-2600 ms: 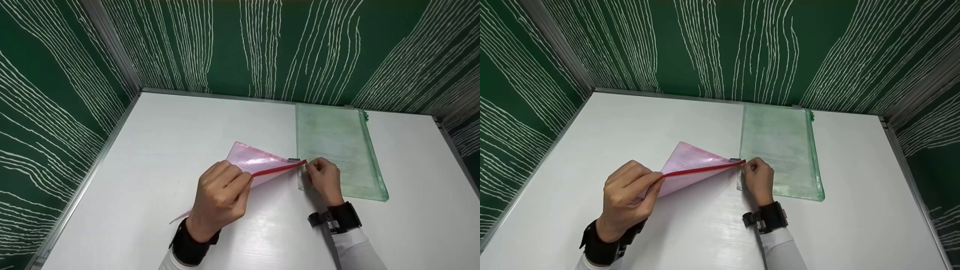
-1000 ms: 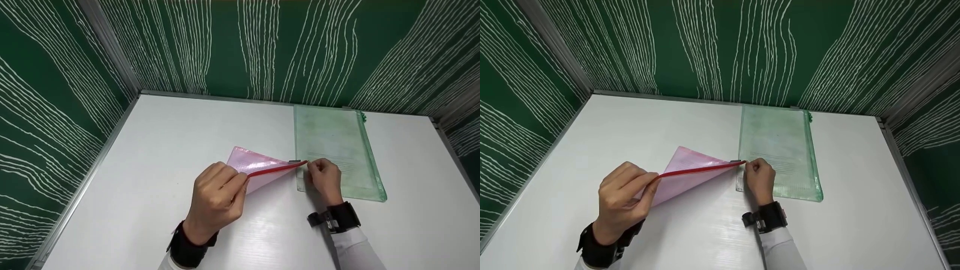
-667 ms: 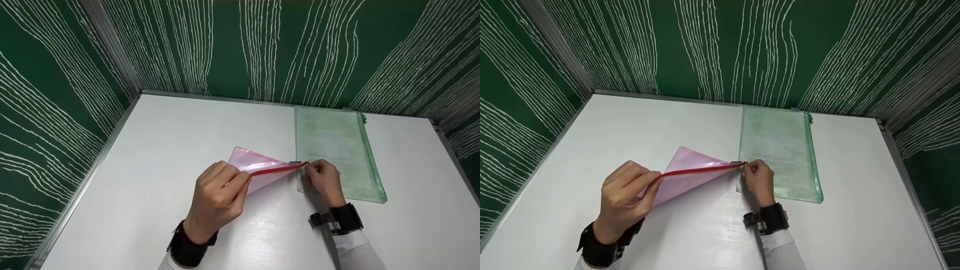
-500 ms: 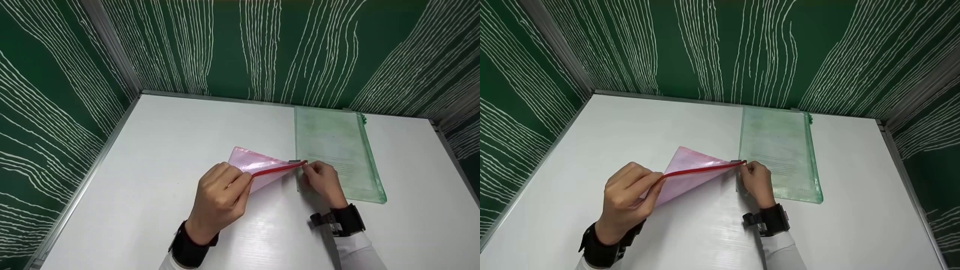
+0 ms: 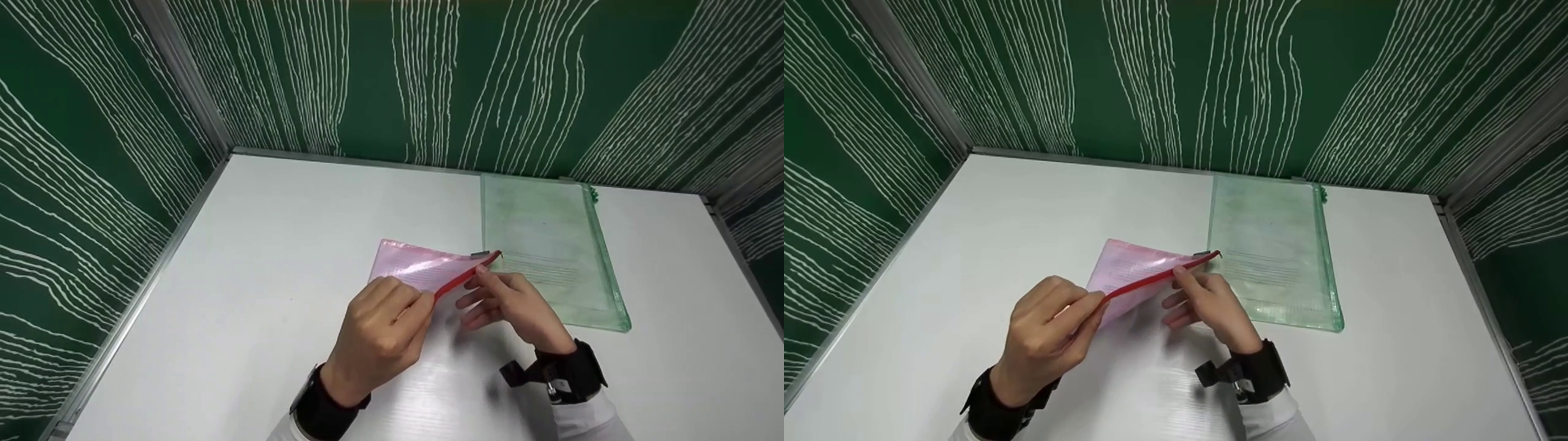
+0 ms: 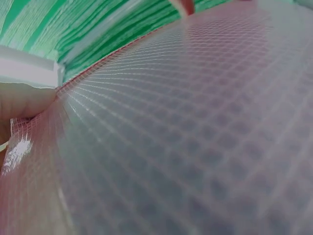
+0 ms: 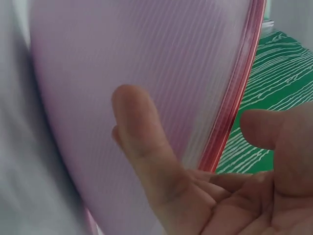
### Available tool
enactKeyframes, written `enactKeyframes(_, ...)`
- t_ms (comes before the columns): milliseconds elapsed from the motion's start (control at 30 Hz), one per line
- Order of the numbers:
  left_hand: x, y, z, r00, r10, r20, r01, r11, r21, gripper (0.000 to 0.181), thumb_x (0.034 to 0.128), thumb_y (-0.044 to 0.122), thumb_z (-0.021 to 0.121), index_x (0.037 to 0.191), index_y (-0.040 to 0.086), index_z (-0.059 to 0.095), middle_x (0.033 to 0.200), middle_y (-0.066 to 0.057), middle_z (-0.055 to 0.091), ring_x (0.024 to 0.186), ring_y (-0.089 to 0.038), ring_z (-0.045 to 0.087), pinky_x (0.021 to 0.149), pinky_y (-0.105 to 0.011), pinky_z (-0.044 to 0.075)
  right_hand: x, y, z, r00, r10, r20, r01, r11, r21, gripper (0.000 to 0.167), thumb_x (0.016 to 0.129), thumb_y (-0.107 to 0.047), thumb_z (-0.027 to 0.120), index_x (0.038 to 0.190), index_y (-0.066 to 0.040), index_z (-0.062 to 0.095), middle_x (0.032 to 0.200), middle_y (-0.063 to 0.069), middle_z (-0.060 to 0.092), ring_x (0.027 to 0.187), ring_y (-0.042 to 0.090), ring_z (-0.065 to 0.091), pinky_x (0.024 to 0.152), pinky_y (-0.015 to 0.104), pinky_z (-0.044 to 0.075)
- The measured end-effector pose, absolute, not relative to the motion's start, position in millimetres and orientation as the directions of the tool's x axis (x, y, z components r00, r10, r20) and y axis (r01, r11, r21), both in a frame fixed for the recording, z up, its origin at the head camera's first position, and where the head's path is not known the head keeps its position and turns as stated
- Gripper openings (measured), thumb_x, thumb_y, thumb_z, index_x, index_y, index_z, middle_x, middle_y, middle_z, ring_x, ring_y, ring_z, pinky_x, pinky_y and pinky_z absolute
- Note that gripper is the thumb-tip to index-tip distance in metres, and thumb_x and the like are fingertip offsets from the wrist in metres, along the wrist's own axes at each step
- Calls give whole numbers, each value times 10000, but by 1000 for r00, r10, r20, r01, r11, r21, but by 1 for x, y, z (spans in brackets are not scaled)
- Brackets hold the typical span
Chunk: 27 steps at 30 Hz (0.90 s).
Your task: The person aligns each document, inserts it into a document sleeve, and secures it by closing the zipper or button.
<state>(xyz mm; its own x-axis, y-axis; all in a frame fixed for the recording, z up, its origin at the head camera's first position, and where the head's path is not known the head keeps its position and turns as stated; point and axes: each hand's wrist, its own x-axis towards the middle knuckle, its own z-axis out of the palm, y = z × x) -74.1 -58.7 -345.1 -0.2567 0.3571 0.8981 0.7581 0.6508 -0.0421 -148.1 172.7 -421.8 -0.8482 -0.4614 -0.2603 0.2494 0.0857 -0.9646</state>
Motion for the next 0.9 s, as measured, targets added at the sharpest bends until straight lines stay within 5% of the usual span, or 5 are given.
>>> enactKeyframes(233,-69,-41,-354,-230,471,852,805,584,-106,101,802,9,559,770,64,638,698,12,524,637,-124,457,620,-221,395,-147,173,-419,-776,-566,-278,342,-8,-940,542,953,-449,384,1077,45,570,926,178,681,740,302,678,686,459,535)
enactKeyframes(567,-62,-16,-372,-257,625,738,858,499,-124,212,847,0,461,721,123,580,693,53,504,636,-103,424,618,-206,351,-148,170,-424,-789,-539,-296,331,33,-943,458,949,-250,474,1171,150,451,905,155,673,754,214,665,613,340,538)
enactKeyframes(733,-61,-10,-380,-286,687,667,871,477,-118,207,913,150,496,730,160,592,721,77,528,673,-75,458,653,-190,378,-151,172,-431,-791,-546,-275,298,50,-953,348,902,-40,451,1169,180,415,930,193,643,812,227,646,656,335,535)
enactKeyframes(900,-62,-10,-384,-360,727,584,892,452,-13,267,832,432,569,743,181,590,733,93,523,715,-48,486,689,-181,406,-154,175,-438,-798,-550,-245,249,70,-966,335,843,80,397,1162,184,398,976,232,605,847,235,620,704,348,531)
